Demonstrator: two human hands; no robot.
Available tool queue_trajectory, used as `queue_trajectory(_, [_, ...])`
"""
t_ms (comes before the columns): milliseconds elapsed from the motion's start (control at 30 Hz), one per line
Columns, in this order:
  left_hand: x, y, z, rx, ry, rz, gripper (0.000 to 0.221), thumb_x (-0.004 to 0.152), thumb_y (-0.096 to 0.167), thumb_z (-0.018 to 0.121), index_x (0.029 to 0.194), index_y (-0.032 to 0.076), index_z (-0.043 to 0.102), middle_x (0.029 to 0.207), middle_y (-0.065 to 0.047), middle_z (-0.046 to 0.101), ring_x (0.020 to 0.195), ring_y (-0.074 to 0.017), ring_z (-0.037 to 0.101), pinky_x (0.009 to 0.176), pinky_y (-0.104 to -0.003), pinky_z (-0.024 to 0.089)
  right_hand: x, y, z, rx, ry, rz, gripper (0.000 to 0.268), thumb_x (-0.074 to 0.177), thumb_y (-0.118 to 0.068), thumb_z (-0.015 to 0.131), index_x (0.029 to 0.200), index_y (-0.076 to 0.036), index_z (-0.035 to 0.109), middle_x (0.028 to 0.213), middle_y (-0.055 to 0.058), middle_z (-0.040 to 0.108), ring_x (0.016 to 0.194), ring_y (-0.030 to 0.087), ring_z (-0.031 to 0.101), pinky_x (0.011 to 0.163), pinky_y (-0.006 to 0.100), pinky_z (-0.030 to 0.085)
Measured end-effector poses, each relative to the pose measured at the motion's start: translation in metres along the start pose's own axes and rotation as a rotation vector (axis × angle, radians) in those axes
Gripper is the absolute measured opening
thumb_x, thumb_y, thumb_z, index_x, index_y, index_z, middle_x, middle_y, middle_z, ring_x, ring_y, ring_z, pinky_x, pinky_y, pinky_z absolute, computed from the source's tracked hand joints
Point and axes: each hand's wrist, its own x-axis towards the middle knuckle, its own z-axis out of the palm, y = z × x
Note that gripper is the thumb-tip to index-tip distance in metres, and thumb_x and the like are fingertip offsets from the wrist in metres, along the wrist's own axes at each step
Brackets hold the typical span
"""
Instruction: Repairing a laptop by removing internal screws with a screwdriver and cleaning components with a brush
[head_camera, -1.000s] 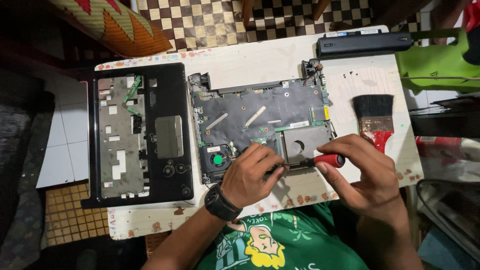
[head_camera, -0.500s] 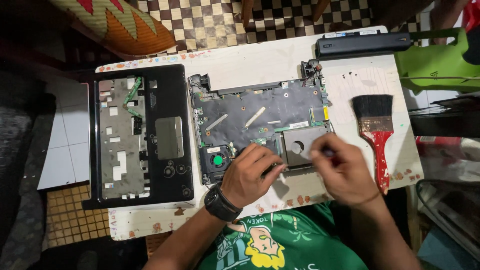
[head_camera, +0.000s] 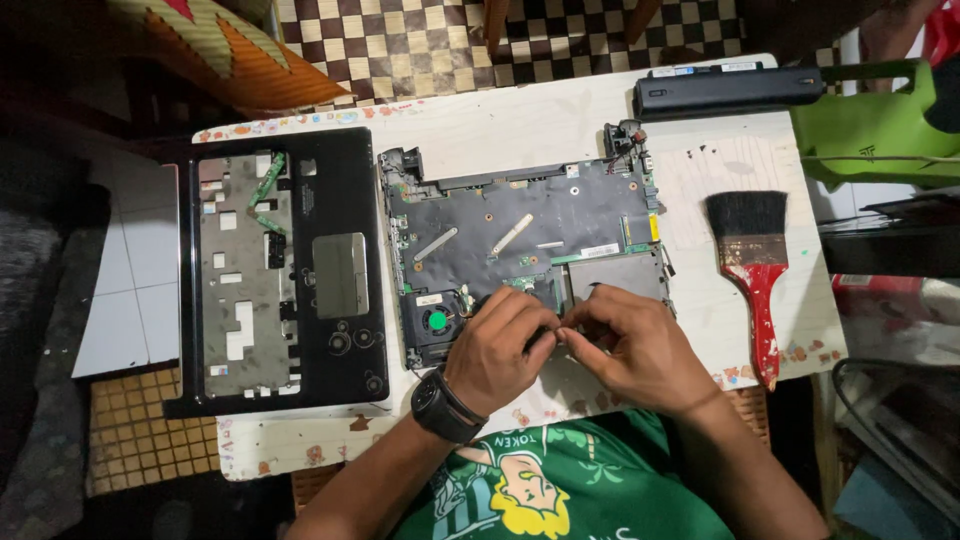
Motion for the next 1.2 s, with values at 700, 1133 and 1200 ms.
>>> queue_trajectory(700, [0.009, 0.015, -0.009, 0.045, -0.080, -0.004, 0.010, 0.098, 0.008, 0.069, 0.093, 0.002, 0.064, 0.088, -0.012, 0.061, 0.081, -0.0289, 0.056, 0.072, -0.038, 0.048, 0.072, 0.127, -0.115, -0.708, 0.382, 0.395, 0.017, 0.091, -0.026, 0.071, 0.091, -0.011, 0.079, 0.083, 0.008, 0.075, 0.075, 0.027, 0.068, 0.068, 0.043, 0.051])
queue_trajectory(1133, [0.010, 0.016, -0.010, 0.047, -0.092, 0.002, 0.013, 0.098, 0.010, 0.070, 0.092, 0.001, 0.063, 0.089, -0.012, 0.062, 0.081, -0.0288, 0.057, 0.072, -0.038, 0.049, 0.081, 0.129, -0.115, -0.667, 0.202, 0.564, 0.024, 0.090, -0.029, 0.067, 0.099, -0.011, 0.081, 0.093, 0.019, 0.076, 0.085, 0.042, 0.068, 0.068, 0.054, 0.051])
queue_trajectory(1200, [0.009, 0.016, -0.010, 0.058, -0.094, -0.006, 0.013, 0.098, 0.011, 0.070, 0.092, 0.002, 0.064, 0.090, -0.011, 0.063, 0.082, -0.0282, 0.057, 0.073, -0.038, 0.049, 0.077, 0.120, -0.116, -0.626, 0.200, 0.598, 0.023, 0.090, -0.024, 0.060, 0.095, -0.013, 0.080, 0.089, 0.011, 0.076, 0.083, 0.033, 0.068, 0.064, 0.049, 0.050])
